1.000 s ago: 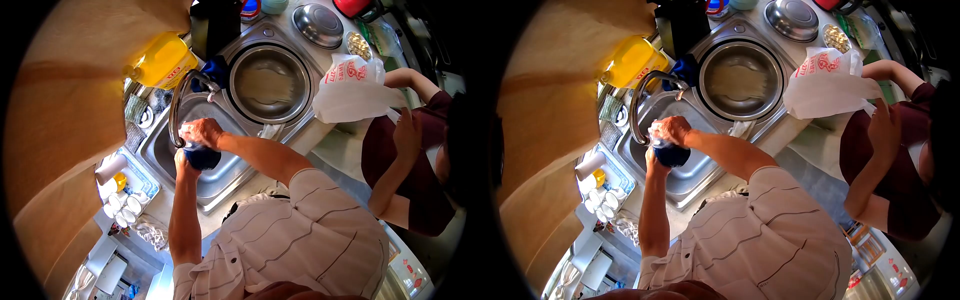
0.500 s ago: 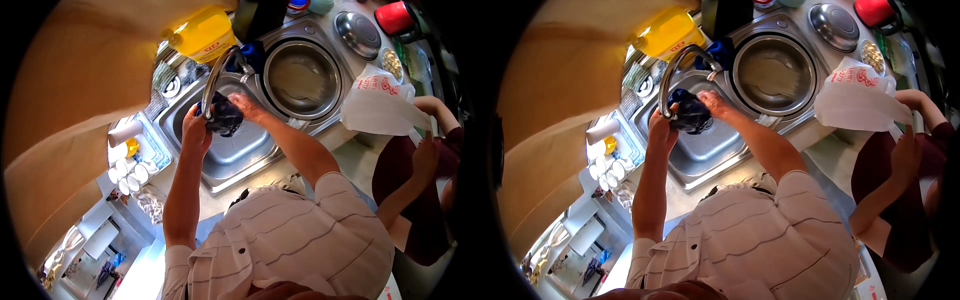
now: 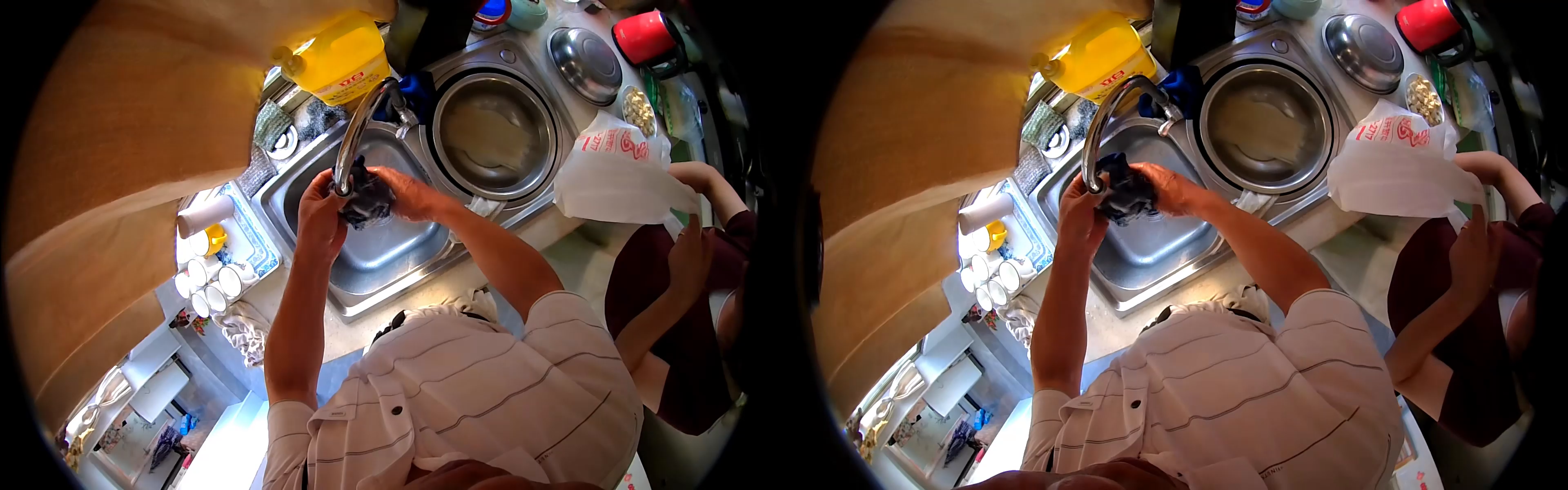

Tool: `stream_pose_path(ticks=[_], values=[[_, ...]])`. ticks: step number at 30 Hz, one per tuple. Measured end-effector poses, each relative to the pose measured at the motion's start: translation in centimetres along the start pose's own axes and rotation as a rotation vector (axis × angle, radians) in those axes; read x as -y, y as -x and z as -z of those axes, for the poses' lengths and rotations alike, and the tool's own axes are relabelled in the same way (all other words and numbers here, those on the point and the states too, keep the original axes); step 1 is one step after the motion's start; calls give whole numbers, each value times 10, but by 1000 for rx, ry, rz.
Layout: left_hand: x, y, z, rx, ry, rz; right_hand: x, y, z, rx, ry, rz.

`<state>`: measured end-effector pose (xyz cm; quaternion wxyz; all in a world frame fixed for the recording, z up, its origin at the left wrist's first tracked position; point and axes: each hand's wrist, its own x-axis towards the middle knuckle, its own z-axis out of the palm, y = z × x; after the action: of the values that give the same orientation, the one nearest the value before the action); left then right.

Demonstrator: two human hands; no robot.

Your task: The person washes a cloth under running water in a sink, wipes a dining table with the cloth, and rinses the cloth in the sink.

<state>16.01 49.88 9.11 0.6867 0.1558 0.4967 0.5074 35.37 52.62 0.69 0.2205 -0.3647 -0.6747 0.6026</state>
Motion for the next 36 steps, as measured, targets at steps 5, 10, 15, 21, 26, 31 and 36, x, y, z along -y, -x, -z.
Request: stream_pose_path(ticks=[5,10,15,21,26,31,36], values=[[-17,23,-25,68,146,105,14,9,-7,154,27,-45],[-16,25,-7,102,206,125,30,0,-2,220,-22,70],[-17,22,16,54,273,77,12,-11,-8,154,71,15],[16,-3,62,-215,288,115,51,-2,1,18,-97,33],[69,-22,68,-82,290,286,60,-9,0,83,-311,105],[36,-3,10,55,472,268,57,-7,-1,87,-946,-84],[64,-28,24,49,584,158,45,-1,11,79,-959,-90]])
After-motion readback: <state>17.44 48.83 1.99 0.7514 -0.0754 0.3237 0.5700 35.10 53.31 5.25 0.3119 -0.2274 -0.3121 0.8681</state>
